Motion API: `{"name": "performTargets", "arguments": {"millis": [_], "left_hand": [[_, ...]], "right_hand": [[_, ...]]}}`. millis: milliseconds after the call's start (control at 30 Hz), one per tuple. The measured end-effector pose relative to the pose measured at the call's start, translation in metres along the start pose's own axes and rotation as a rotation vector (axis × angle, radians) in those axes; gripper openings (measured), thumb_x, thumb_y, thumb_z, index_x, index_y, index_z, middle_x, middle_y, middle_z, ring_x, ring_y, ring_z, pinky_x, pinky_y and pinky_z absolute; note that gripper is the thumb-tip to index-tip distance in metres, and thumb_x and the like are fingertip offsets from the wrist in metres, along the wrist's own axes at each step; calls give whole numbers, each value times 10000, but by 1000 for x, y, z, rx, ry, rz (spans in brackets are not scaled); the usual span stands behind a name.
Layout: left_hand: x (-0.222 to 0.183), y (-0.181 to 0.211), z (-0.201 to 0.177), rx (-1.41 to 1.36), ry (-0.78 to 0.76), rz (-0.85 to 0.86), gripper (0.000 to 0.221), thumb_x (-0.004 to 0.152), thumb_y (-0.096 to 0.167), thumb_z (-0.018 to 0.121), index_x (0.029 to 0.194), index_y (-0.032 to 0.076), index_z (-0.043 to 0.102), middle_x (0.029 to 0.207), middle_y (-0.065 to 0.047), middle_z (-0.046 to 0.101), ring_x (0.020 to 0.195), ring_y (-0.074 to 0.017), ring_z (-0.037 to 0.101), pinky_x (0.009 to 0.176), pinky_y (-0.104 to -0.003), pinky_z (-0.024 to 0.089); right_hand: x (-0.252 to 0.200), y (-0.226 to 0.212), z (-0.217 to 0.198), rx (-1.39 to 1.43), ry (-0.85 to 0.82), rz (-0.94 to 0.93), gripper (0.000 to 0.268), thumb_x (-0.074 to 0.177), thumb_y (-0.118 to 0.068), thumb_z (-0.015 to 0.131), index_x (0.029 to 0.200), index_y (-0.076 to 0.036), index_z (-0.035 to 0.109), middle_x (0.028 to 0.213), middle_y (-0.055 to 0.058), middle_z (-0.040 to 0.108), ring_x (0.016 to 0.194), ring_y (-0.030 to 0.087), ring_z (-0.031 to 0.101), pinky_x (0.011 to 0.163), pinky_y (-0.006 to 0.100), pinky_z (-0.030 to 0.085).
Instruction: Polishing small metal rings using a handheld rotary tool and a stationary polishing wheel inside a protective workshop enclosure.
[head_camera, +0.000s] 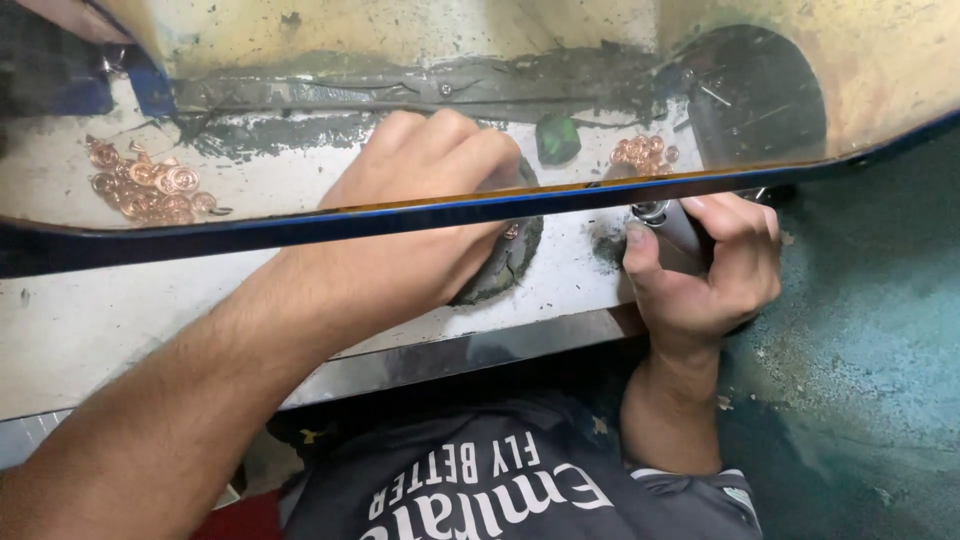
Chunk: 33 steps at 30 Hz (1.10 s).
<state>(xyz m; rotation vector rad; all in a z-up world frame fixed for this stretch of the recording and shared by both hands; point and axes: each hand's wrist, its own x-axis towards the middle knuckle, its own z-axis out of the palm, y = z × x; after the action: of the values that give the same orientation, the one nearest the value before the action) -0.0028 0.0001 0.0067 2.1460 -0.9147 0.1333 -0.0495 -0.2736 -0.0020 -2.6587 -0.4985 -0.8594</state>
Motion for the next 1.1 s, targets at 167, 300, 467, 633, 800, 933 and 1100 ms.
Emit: {"name": "performTargets", "arguments": {"millis": [167, 300, 467, 633, 800, 933, 1100], "left_hand": [[0, -7, 6, 12, -55, -44, 136, 932, 102, 670, 1003, 74, 558, 982, -60, 586, 921, -314, 535, 801, -444, 404], [-3, -6, 5, 137, -34, 47, 127, 945, 104, 694, 875, 96, 588, 1004, -67, 585, 943, -323, 544, 787, -457, 426], [-3, -6, -1, 171, -42, 81, 77, 952, 131, 701, 943, 79, 646, 1066, -60, 600, 977, -308, 556, 819, -447, 436], [-4, -3, 2, 269, 44, 155, 135, 902, 20, 720, 967, 79, 619, 1008, -29, 605, 916, -269, 562, 769, -401, 417], [-17, -4, -12, 463, -33, 166, 165, 890, 190, 694, 882, 116, 546, 945, -84, 614, 984, -278, 587, 864, -396, 454], [-43, 4, -50, 414, -57, 85, 127, 917, 66, 690, 846, 30, 591, 1070, -170, 650, 1068, -338, 597, 878, -451, 488], [-82, 0, -57, 563, -96, -138, 23, 957, 122, 697, 979, 123, 702, 910, -25, 663, 909, -294, 613, 777, -461, 468]], "right_hand": [[1, 0, 0, 27, -3, 2, 350, 1004, -304, 733, 1014, 35, 646, 961, 194, 685, 855, 388, 645, 838, 473, 518], [0, 0, -2, 38, -18, 9, 356, 1002, -301, 742, 1011, 43, 650, 962, 197, 680, 870, 390, 642, 844, 479, 521], [2, -2, -1, 47, -17, -4, 377, 1012, -324, 728, 1024, 45, 652, 976, 205, 700, 876, 394, 659, 852, 479, 522], [5, -5, -2, 57, -1, -33, 318, 1020, -252, 736, 1052, 57, 668, 1019, 214, 720, 910, 388, 703, 866, 470, 524], [3, -6, -4, 78, 17, -70, 319, 1030, -249, 730, 1081, 62, 683, 1049, 220, 734, 956, 398, 737, 917, 489, 505], [1, -5, -6, 93, 15, -99, 308, 1042, -227, 744, 1094, 71, 686, 1059, 229, 722, 963, 408, 717, 923, 493, 500], [3, -7, -7, 139, 32, -101, 302, 1051, -195, 740, 1101, 96, 678, 1061, 254, 720, 968, 432, 709, 920, 496, 491]]}}
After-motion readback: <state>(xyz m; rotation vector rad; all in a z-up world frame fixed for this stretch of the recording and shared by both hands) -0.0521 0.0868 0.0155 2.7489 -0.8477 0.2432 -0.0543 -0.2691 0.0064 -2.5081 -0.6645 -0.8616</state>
